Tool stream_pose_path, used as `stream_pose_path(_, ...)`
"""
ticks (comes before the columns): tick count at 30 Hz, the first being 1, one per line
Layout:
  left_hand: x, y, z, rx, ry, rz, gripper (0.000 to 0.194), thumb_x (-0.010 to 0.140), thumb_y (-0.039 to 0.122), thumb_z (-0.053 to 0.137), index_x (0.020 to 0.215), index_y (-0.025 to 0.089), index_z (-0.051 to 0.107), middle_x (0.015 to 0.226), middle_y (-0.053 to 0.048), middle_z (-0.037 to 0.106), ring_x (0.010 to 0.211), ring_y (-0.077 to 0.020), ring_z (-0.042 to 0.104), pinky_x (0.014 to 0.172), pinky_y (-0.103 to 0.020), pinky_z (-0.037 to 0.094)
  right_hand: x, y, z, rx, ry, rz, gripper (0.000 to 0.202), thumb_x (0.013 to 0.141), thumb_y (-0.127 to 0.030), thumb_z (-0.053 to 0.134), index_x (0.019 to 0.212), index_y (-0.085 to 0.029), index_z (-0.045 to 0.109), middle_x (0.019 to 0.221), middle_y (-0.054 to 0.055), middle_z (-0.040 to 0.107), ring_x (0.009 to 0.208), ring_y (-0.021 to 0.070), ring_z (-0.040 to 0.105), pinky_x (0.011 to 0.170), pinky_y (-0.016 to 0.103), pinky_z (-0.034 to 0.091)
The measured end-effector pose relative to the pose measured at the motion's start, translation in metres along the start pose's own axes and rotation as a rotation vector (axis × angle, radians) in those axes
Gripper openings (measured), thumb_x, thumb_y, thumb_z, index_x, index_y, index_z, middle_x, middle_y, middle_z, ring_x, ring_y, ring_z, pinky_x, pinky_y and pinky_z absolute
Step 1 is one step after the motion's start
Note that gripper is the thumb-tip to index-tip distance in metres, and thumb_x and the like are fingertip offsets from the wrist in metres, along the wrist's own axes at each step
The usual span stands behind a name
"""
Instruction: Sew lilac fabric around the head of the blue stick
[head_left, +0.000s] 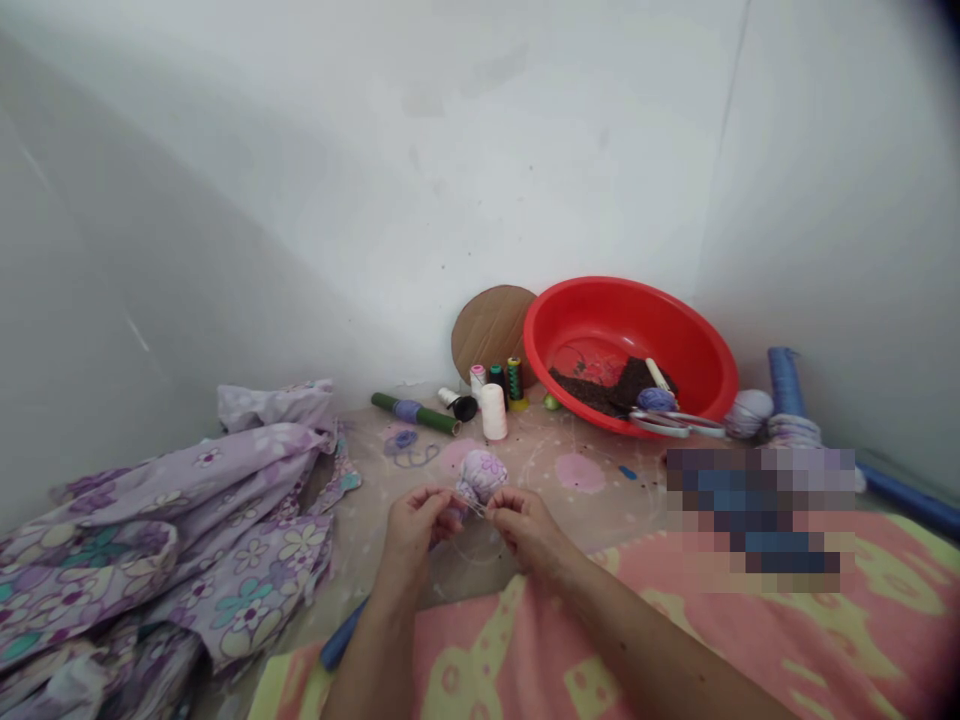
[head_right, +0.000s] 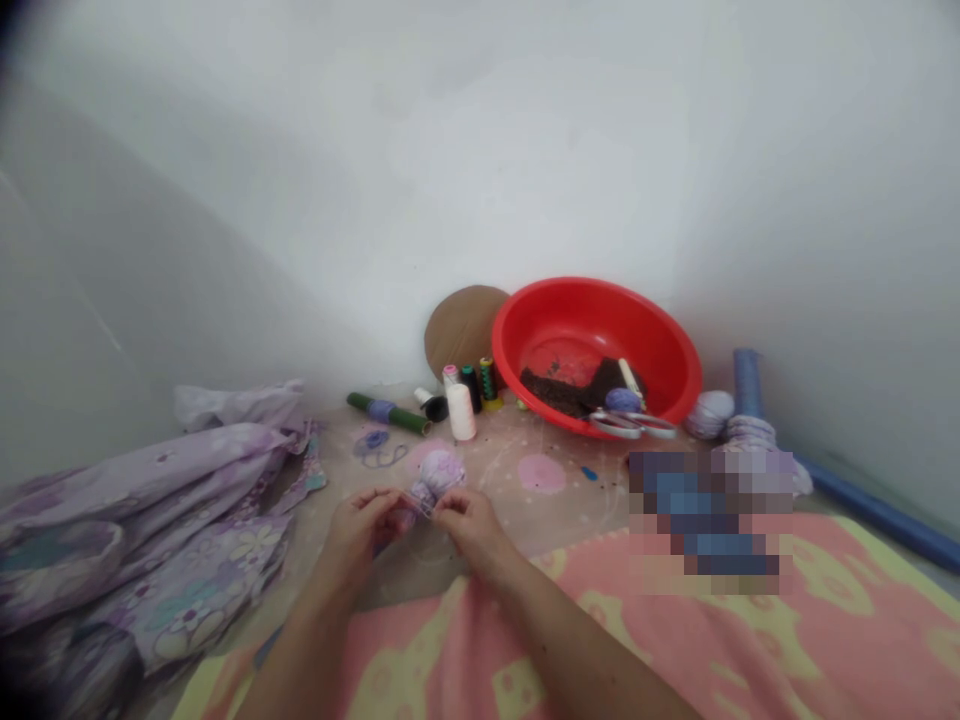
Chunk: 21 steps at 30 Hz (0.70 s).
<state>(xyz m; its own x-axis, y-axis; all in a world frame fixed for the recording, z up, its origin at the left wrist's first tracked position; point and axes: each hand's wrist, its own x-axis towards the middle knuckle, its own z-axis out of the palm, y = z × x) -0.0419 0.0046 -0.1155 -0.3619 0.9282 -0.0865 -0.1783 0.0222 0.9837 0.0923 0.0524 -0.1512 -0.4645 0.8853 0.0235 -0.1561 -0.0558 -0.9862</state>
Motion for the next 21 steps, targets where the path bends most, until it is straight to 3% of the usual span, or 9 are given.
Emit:
stream_pose_path(13,-0.0034,0.0047,-0.0030,-0.187,-0.165,-0.018,0.011,0.062,0.021,0.059,0.058,0.011,0.060,0.060,-0.003,0.063,0.045,-0.0083,0.053,0.045,-0.018,0.039,-0.0034,-0.0044,0.0008,-0.051,0.008,0.014,0.005,0.056,-0.021,0.050,0.054,-0.017,0.048,0.037,-0.008,0.035,0.034,0.0043,0.027,0.037,0.019,0.017)
stream_pose_path(21,-0.0035,0.0061,-0.0037,-0.168,-0.152,-0.047,0.010,0.061,0.022,0.060,0.061,0.012,0.061,0.067,-0.004,0.067,0.043,-0.0081,0.053,0.043,-0.019,0.039,-0.0039,-0.0047,-0.0001,-0.047,0.026,0.033,0.006,0.055,-0.023,0.048,0.055,-0.017,0.049,0.038,-0.009,0.034,0.034,0.0049,0.028,0.036,0.019,0.017)
